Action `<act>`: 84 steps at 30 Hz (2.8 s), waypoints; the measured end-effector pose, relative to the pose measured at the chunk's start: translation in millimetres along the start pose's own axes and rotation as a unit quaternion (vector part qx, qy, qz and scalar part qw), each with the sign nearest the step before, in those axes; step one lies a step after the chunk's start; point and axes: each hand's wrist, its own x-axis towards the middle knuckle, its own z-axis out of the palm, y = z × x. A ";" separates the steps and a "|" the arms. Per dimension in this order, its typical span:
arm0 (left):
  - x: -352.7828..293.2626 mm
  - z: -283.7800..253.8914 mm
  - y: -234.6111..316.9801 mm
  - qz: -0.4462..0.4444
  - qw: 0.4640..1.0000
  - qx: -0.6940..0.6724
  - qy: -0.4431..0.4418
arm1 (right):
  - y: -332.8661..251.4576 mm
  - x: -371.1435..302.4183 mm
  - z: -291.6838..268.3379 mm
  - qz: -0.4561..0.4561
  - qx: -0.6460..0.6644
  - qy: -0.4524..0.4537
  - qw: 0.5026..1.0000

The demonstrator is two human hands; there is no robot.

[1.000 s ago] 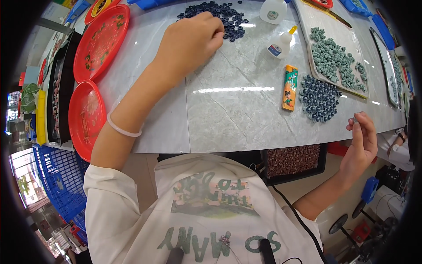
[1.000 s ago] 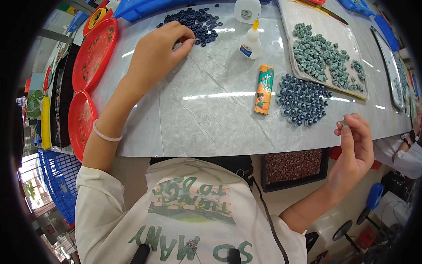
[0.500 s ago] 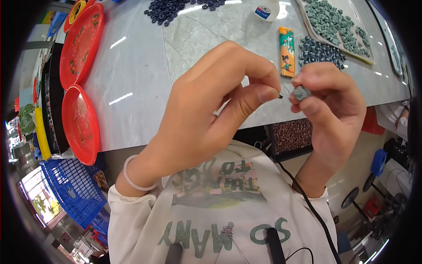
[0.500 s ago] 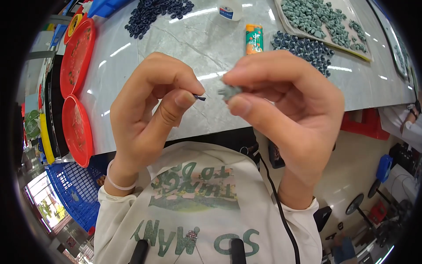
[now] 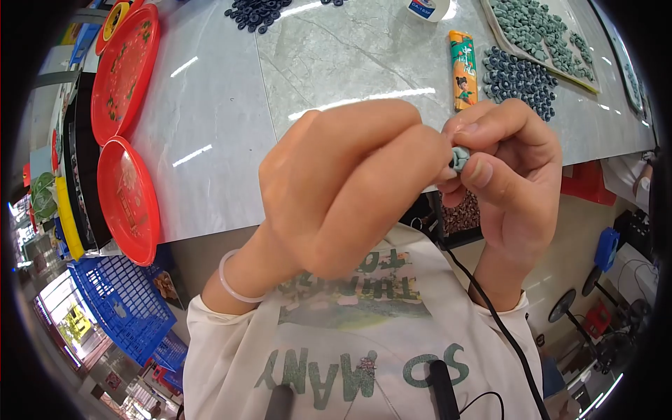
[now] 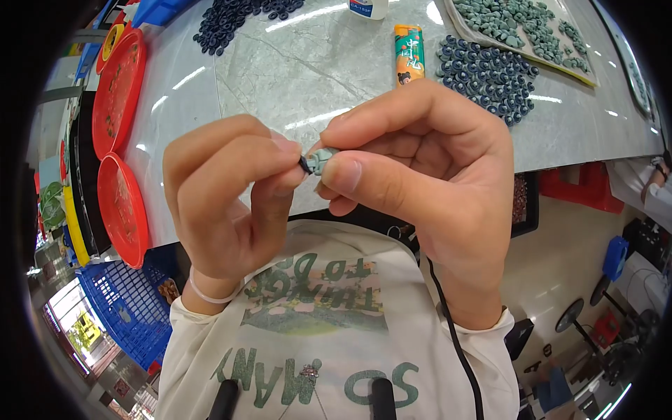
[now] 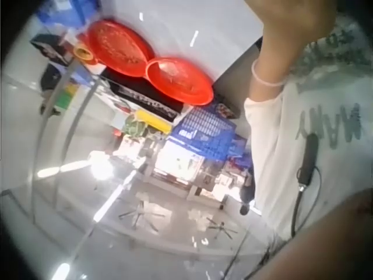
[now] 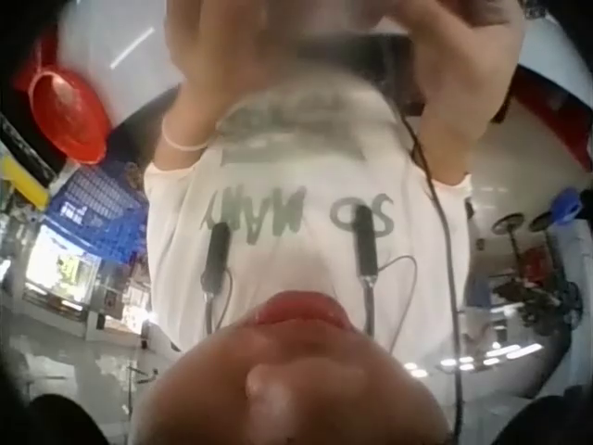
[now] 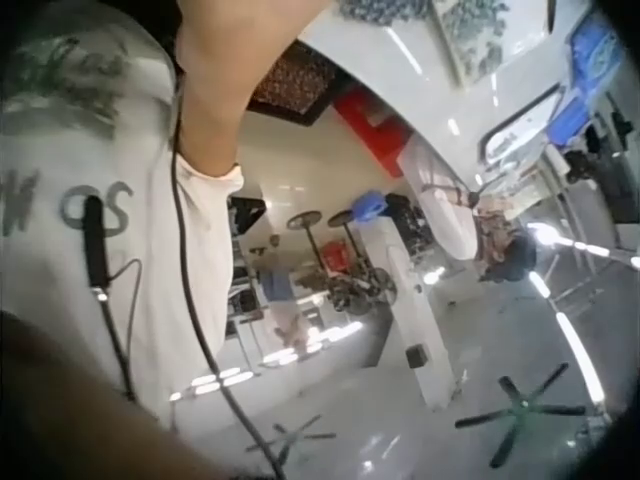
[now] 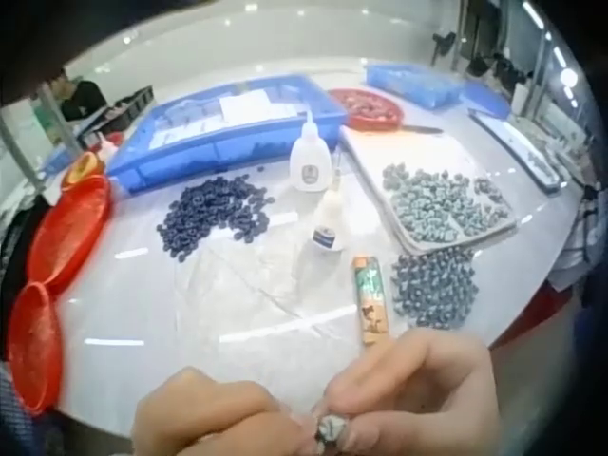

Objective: Assembling small plastic toy components at a factory workbench.

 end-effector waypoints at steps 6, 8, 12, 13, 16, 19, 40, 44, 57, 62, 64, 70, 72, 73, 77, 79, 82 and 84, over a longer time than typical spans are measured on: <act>-2.9 4.4 0.3 -0.065 0.991 -0.112 0.039 | 6.0 -0.6 3.1 -0.024 0.040 -0.003 0.999; -3.1 4.8 1.6 -0.072 0.989 -0.127 0.037 | 6.6 -0.8 3.1 -0.015 0.050 -0.002 0.999; -3.1 3.8 0.5 -0.092 0.983 -0.154 0.030 | 7.5 -1.5 6.5 -0.002 0.067 0.010 0.998; -3.7 3.5 -0.6 -0.097 0.983 -0.153 0.024 | 8.3 -2.7 8.5 -0.006 0.060 0.024 0.998; -4.6 4.7 -0.1 -0.105 0.984 -0.145 0.022 | 16.2 -7.9 13.9 -0.036 0.053 0.054 0.997; -6.1 6.6 1.9 -0.113 0.985 -0.129 0.031 | 22.7 -13.7 18.0 -0.086 0.050 0.084 0.992; -10.0 1.0 3.5 -0.134 0.981 -0.137 0.020 | 29.4 -15.5 22.4 -0.064 0.132 0.073 0.987; -9.1 -0.6 1.0 -0.125 0.981 -0.151 0.004 | 27.1 -15.3 16.5 -0.061 0.101 0.056 0.991; -30.1 1.9 -1.4 -0.241 0.951 -0.188 -0.038 | -11.3 -12.2 -90.9 -0.231 -0.148 0.235 0.932; -25.9 3.0 -0.3 -0.277 0.939 -0.190 -0.068 | -26.8 -12.7 -121.2 -0.153 -0.311 0.319 0.882; -25.6 1.6 -1.2 -0.280 0.937 -0.196 -0.072 | -26.4 -9.0 -124.5 -0.141 -0.347 0.307 0.875; -25.9 3.6 -3.8 -0.304 0.922 -0.227 -0.080 | -27.2 -0.1 -133.2 -0.099 -0.461 0.230 0.852; -24.4 3.7 -3.3 -0.305 0.921 -0.227 -0.082 | -32.9 -0.6 -130.4 -0.087 -0.471 0.217 0.851; -23.1 2.9 -2.8 -0.305 0.921 -0.225 -0.087 | -36.5 -0.3 -127.9 -0.076 -0.478 0.206 0.851; -22.7 0.8 0.8 -0.310 0.921 -0.222 -0.086 | -50.1 3.0 -136.3 -0.105 -0.469 0.193 0.856; -22.5 1.9 1.7 -0.309 0.921 -0.223 -0.081 | -59.9 6.8 -142.1 -0.127 -0.462 0.192 0.856; -23.9 2.4 -0.4 -0.302 0.927 -0.201 -0.100 | -69.9 31.6 -148.6 -0.183 -0.492 0.256 0.811; -24.5 3.3 -5.1 -0.303 0.927 -0.199 -0.100 | -68.1 56.1 -150.8 -0.192 -0.564 0.200 0.778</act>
